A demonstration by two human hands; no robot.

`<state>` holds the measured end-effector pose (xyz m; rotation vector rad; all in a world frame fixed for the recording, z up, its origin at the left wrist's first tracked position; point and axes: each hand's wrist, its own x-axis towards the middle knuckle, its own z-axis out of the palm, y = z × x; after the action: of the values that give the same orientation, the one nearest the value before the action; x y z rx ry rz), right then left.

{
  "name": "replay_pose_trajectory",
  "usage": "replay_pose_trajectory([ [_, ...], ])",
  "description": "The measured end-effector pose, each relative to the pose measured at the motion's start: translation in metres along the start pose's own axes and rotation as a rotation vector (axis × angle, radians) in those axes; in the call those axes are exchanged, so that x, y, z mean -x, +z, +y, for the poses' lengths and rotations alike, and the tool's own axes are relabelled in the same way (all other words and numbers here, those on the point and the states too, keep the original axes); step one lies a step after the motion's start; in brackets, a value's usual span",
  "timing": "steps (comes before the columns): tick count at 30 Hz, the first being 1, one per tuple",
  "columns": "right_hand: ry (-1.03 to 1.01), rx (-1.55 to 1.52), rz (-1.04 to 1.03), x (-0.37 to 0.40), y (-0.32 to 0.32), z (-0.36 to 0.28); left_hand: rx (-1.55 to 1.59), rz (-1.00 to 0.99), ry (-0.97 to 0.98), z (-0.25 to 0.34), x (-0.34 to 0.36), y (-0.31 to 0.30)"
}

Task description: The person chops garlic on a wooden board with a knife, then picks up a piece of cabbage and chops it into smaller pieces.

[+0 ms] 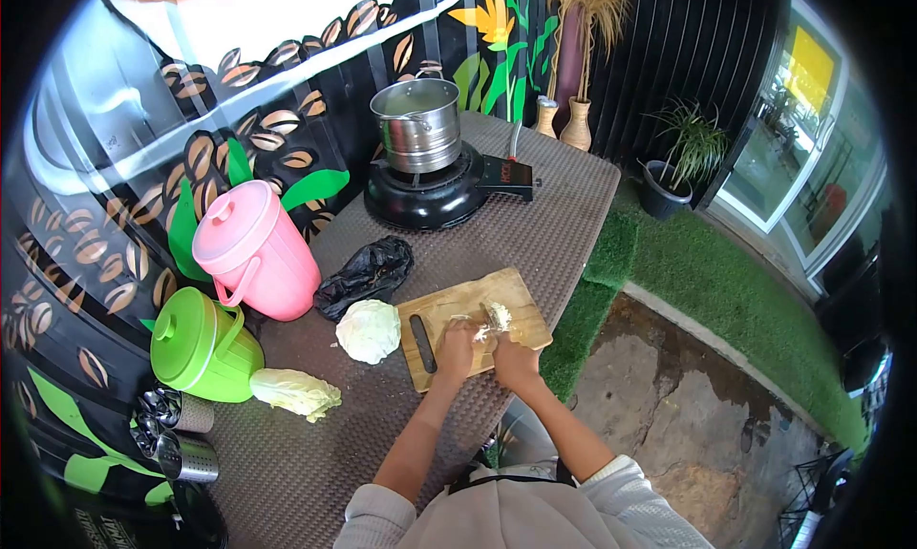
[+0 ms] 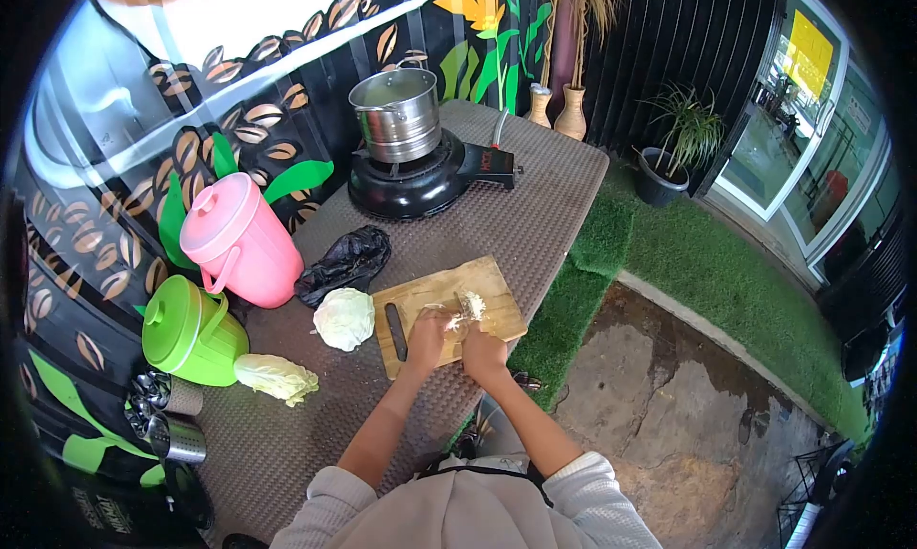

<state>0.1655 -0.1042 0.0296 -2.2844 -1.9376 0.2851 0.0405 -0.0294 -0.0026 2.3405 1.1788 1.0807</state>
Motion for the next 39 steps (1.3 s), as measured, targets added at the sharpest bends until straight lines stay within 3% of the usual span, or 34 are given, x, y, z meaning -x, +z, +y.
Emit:
replay_pose_trajectory([
  [2,-0.053,0.030,-0.039,0.002,0.006,-0.003,0.002,-0.033,-0.031,0.000,-0.002,-0.003],
  [4,0.136,0.013,0.048,0.014,0.016,-0.013,0.013,-0.072,-0.065,0.005,-0.001,-0.007],
  [6,0.136,-0.019,0.035,0.012,0.013,-0.011,0.048,-0.086,-0.111,0.008,-0.002,-0.010],
  [9,0.048,-0.172,-0.011,-0.002,-0.003,-0.002,0.000,-0.043,-0.086,0.003,0.001,-0.003],
  [13,0.035,-0.085,-0.047,0.002,0.003,-0.005,-0.032,-0.002,-0.008,0.002,0.001,-0.002],
  [16,0.161,-0.049,-0.002,0.011,0.008,-0.020,0.008,-0.035,-0.040,0.009,0.001,-0.009],
  [19,0.135,-0.069,0.036,0.002,0.004,-0.017,-0.027,-0.053,-0.022,0.009,0.003,-0.008],
  [22,-0.013,-0.021,0.055,-0.004,0.002,-0.011,-0.051,-0.001,-0.017,0.008,0.001,-0.006],
  [28,0.164,-0.074,-0.017,0.005,0.013,-0.022,0.006,-0.071,-0.073,0.008,0.001,-0.007],
  [34,-0.126,-0.012,0.003,0.002,-0.014,-0.016,0.053,0.010,-0.058,-0.002,0.003,-0.003],
  [37,0.191,-0.060,-0.001,0.016,0.011,-0.030,0.060,-0.024,-0.041,0.000,0.000,-0.006],
  [39,0.135,-0.078,0.052,0.006,0.020,-0.025,0.070,-0.044,-0.119,0.000,0.001,-0.004],
])
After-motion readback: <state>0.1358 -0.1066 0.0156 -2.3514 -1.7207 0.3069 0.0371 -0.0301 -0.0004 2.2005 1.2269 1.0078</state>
